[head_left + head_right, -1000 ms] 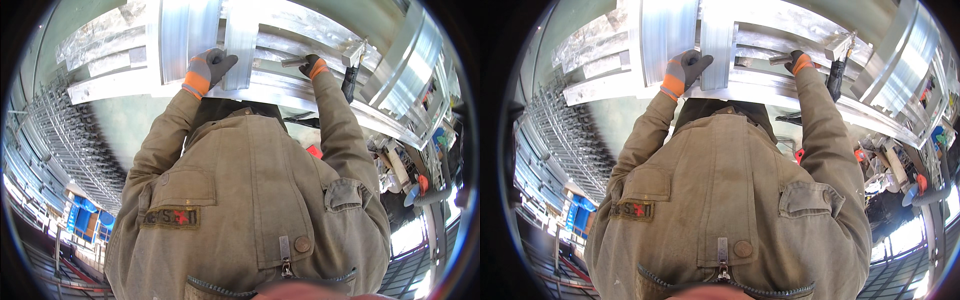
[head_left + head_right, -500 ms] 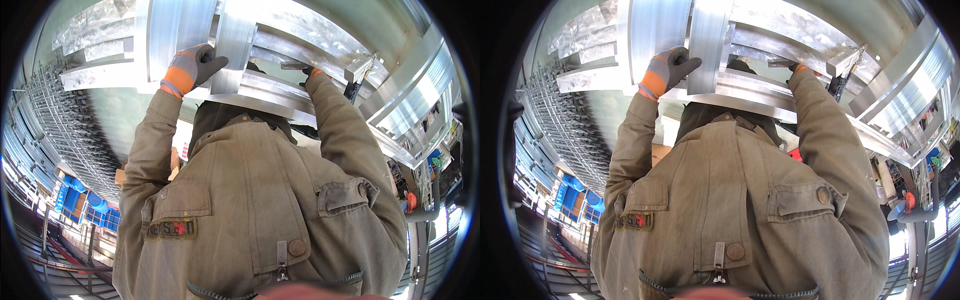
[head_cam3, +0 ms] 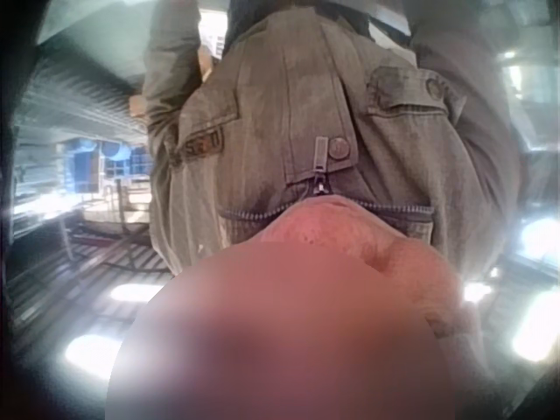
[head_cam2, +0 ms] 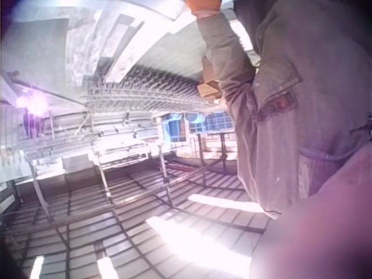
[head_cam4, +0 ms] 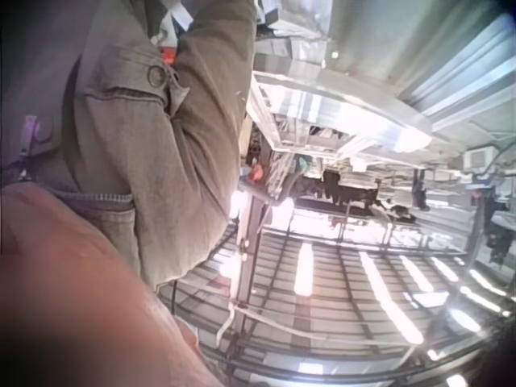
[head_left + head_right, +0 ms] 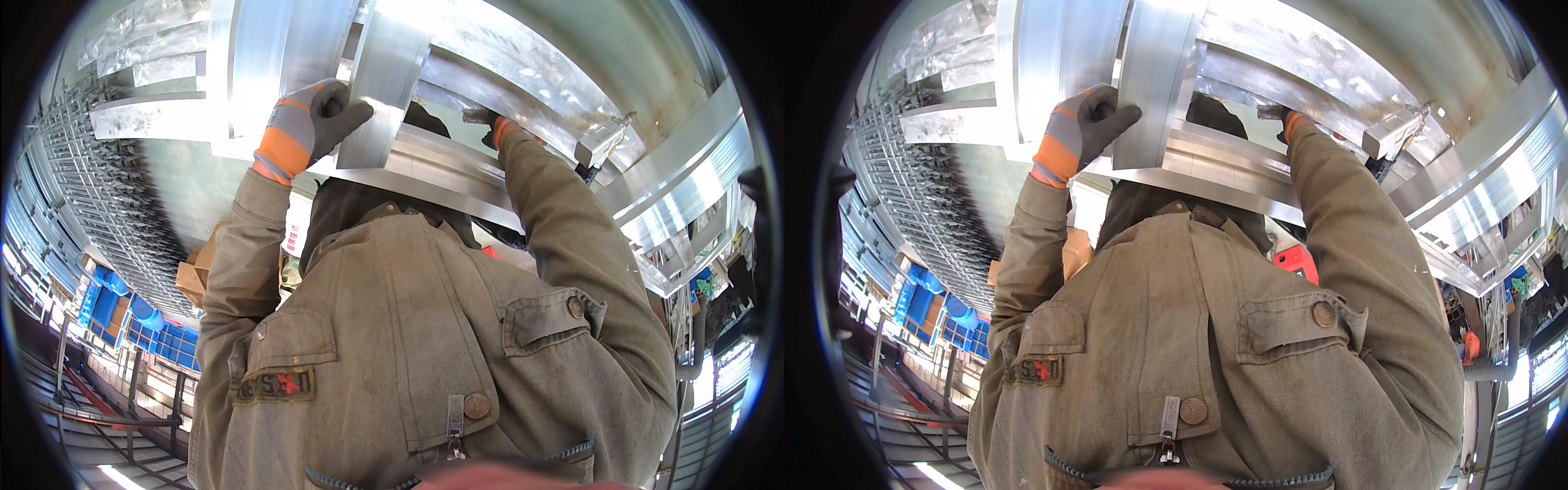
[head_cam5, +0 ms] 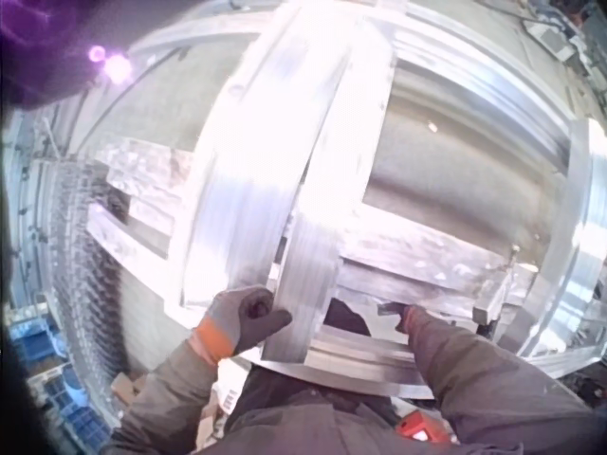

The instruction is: The person aligns metal sheet pieces into a frame structure, taps them with a rubber mallet, and spot-welds the joints using a handheld welding tool. The person repeats this sequence across multiple sections of the frame.

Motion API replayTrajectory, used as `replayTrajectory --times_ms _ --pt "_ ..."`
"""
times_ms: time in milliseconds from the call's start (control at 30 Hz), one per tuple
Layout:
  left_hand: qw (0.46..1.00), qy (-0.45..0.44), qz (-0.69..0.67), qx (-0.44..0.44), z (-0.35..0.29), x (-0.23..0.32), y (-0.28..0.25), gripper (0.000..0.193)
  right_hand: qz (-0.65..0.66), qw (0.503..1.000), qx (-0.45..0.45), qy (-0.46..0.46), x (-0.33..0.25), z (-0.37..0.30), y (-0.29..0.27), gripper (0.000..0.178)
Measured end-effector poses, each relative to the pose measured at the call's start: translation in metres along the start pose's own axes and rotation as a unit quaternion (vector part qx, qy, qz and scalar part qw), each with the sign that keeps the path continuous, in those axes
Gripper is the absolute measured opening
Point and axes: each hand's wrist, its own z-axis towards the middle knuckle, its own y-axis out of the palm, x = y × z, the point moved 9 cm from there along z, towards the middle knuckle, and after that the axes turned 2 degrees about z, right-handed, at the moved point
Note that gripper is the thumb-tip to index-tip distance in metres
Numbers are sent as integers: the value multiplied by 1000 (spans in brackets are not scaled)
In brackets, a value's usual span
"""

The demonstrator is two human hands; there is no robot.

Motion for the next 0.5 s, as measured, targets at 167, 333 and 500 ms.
replayTrajectory --times_ms 167,333,500 --pt "999 22 37 -3 3 -1 -1 45 -24 999 -20 -12 -11 10 7 13" --pt "1000 24 10 14 3 -5 -1 54 -49 997 -48 -23 -15 20 13 16" --pt "999 32 28 11 4 -7 -3 55 -68 993 -89 -27 -19 25 24 19"
